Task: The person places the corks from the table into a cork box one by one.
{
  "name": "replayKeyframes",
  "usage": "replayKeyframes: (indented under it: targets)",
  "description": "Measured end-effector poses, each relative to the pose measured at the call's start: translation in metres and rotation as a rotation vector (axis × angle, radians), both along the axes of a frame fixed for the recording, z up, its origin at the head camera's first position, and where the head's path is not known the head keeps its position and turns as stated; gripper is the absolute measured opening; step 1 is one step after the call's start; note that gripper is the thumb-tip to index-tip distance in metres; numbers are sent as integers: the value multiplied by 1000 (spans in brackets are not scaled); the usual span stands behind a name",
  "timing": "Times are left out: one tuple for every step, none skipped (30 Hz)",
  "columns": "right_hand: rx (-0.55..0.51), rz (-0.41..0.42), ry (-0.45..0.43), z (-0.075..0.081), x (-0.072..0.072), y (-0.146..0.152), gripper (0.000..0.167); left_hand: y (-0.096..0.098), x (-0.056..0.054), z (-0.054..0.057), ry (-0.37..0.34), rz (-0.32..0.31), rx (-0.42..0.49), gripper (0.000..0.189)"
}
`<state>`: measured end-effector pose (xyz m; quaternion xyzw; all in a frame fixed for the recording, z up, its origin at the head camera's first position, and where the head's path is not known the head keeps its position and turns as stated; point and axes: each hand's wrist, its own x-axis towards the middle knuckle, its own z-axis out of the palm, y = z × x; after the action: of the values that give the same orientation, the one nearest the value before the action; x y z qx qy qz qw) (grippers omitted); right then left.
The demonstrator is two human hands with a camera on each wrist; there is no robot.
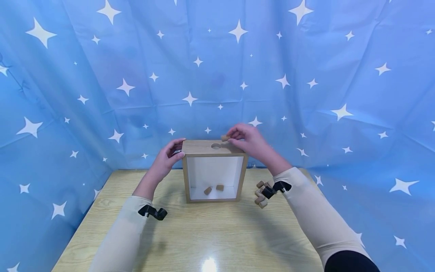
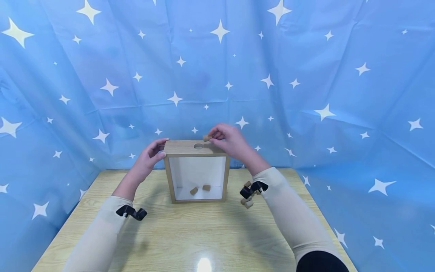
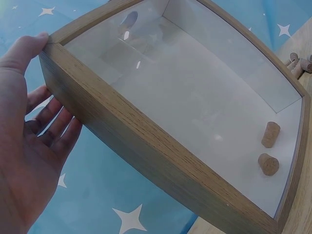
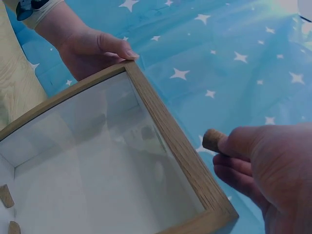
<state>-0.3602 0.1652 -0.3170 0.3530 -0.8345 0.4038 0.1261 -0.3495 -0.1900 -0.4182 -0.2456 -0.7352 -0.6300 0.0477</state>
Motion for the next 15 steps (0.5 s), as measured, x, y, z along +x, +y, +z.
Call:
replayKeyframes:
  targets:
    - [4, 1, 2, 0, 0, -2, 17, 0, 0, 0, -1, 0, 1, 61]
    - [9, 0, 8, 0, -1, -3, 17, 0, 0, 0, -3, -1, 3, 61]
    - [13, 3, 13, -1, -1, -4, 17, 1, 0, 0, -4, -1, 5, 61]
    - [21, 5, 20, -1, -2, -5, 17, 1, 0, 0, -5, -3, 6, 61]
    - [28, 9, 27, -1, -2, -6, 18, 1, 0, 0, -5, -3, 6, 61]
    - [33, 15, 30, 0, -2, -8, 19, 1, 0, 0, -4, -3, 5, 61]
    - [40, 22, 34, 0, -2, -9, 19, 1, 0, 0, -4, -4, 6, 61]
    - [46, 28, 36, 0, -2, -10, 20, 0, 0, 0, -2, -4, 5, 61]
    - [54, 35, 37, 0, -2, -11, 21, 0, 0, -1, -1, -4, 4, 61]
    - [64, 39, 38, 1, -1, -12, 22, 0, 0, -1, 1, -4, 3, 61]
    - [71, 44, 39, 1, -1, -14, 23, 0, 0, -1, 2, -4, 2, 61]
    - [81, 46, 42, 1, 0, -15, 24, 0, -1, -1, 3, -3, 2, 61]
    - [90, 47, 44, 1, 0, -15, 24, 0, -1, -1, 5, -4, 2, 60]
    - [98, 48, 45, 1, -1, -16, 24, 0, -1, -1, 5, -3, 1, 60]
    - [104, 52, 45, 1, -1, -17, 24, 0, -1, -1, 5, -3, 1, 61]
